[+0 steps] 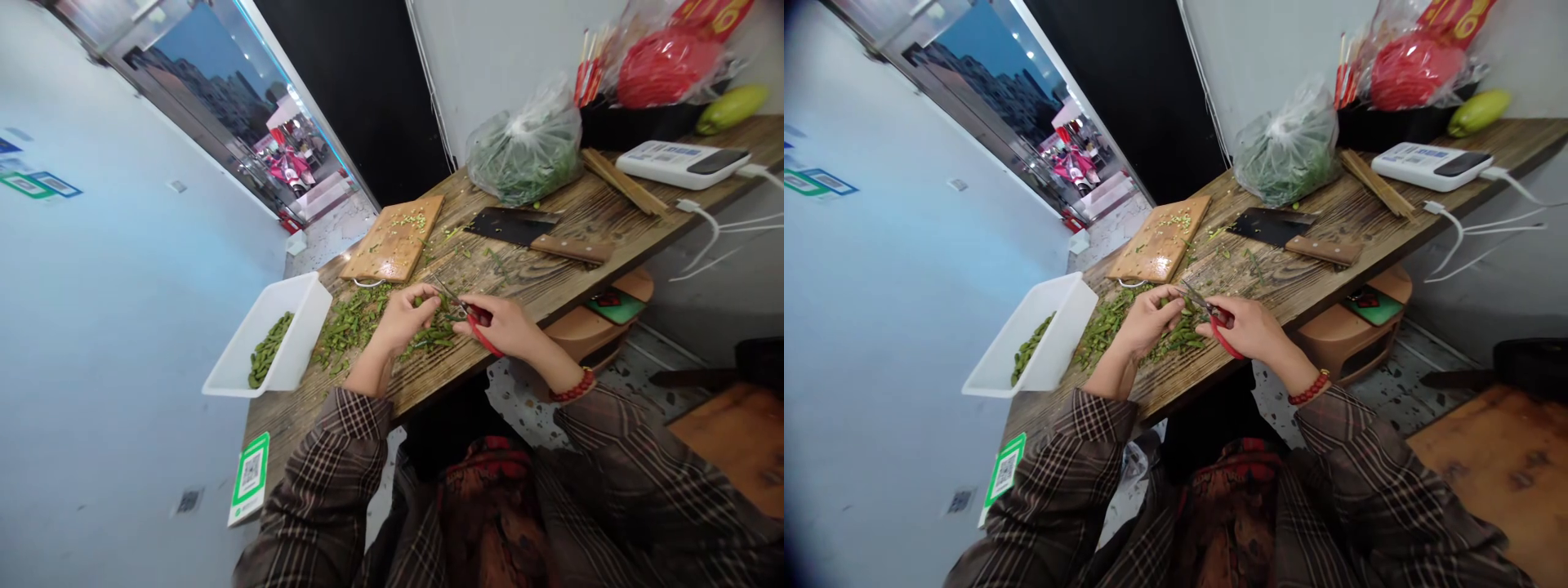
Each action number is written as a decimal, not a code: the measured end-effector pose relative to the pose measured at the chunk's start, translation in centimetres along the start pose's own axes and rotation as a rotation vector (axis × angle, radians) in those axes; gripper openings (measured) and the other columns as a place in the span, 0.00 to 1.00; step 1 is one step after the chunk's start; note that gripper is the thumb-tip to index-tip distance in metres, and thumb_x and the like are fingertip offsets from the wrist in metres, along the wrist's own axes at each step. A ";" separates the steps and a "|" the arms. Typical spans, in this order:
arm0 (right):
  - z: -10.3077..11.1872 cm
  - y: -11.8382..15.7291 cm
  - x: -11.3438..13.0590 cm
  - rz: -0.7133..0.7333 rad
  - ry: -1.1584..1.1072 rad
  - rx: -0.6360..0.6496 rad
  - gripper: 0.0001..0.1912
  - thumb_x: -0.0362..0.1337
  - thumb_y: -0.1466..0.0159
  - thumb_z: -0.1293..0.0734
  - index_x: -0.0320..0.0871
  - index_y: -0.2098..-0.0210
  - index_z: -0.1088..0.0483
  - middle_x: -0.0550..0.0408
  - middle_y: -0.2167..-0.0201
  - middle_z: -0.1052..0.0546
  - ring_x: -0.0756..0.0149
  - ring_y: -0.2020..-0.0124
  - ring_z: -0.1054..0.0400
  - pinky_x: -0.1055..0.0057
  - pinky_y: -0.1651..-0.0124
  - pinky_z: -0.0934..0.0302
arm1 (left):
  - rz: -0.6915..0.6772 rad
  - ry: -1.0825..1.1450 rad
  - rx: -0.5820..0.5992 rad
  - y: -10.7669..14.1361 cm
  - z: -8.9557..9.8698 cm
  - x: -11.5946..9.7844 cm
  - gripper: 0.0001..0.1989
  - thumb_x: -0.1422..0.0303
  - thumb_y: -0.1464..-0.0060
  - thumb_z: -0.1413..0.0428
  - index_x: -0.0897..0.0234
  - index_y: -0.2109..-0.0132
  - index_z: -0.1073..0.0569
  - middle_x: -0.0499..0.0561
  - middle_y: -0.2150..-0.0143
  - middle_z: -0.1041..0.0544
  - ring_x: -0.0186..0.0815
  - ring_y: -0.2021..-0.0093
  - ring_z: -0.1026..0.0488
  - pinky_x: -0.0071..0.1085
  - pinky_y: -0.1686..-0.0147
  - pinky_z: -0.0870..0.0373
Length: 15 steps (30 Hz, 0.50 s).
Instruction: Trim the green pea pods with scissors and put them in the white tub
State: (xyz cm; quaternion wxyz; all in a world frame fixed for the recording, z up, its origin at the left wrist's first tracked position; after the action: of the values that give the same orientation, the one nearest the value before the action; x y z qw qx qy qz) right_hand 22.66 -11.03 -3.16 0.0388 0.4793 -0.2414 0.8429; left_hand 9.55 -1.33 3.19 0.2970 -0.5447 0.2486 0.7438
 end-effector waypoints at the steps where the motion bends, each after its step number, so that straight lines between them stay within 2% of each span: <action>1: -0.1 0.1 0.2 0.008 -0.004 0.005 0.24 0.51 0.44 0.31 0.44 0.53 0.26 0.56 0.74 0.26 0.68 0.75 0.37 0.72 0.71 0.43 | -0.021 -0.037 0.006 0.2 -0.1 -0.2 0.10 0.65 0.52 0.40 0.66 0.65 0.28 0.43 0.78 0.33 0.22 0.83 0.42 0.22 0.83 0.48; 5: -0.3 0.3 0.7 0.037 -0.017 0.027 0.23 0.51 0.43 0.32 0.44 0.54 0.25 0.54 0.70 0.23 0.67 0.73 0.34 0.72 0.69 0.42 | -0.050 -0.117 0.005 0.8 -0.1 -0.4 0.08 0.65 0.51 0.41 0.67 0.68 0.26 0.44 0.78 0.34 0.22 0.82 0.42 0.22 0.81 0.46; 10: -0.2 0.6 1.1 0.040 0.020 0.006 0.24 0.51 0.43 0.32 0.44 0.53 0.26 0.54 0.69 0.23 0.67 0.73 0.34 0.72 0.68 0.42 | -0.021 -0.010 0.013 1.3 -0.2 -0.1 0.10 0.63 0.52 0.40 0.66 0.67 0.27 0.42 0.80 0.36 0.23 0.83 0.44 0.22 0.81 0.47; 12: -0.2 0.8 1.3 0.034 0.046 0.005 0.23 0.51 0.43 0.32 0.45 0.54 0.25 0.55 0.71 0.23 0.67 0.73 0.34 0.72 0.68 0.42 | -0.018 0.008 0.003 1.4 -0.1 0.1 0.11 0.63 0.55 0.37 0.66 0.68 0.27 0.43 0.77 0.33 0.22 0.82 0.43 0.23 0.81 0.47; 15: -0.2 1.0 1.7 0.021 0.104 0.021 0.21 0.52 0.43 0.32 0.46 0.55 0.25 0.56 0.73 0.24 0.67 0.74 0.35 0.72 0.69 0.43 | -0.095 -0.049 -0.043 1.3 0.2 0.0 0.11 0.65 0.59 0.35 0.67 0.73 0.28 0.46 0.72 0.29 0.24 0.77 0.38 0.23 0.77 0.43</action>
State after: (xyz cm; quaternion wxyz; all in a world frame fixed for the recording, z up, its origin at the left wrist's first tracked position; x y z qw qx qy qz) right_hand 21.27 -12.10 -2.19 0.0376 0.4328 -0.2352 0.8694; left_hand 8.46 -2.11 3.27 0.3263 -0.5437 0.1990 0.7472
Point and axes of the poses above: each hand's wrist, its own y-axis away from the middle knuckle, its own z-axis out of the back of the hand, x = y × z, the point moved 4 cm from there along -y, towards the middle knuckle
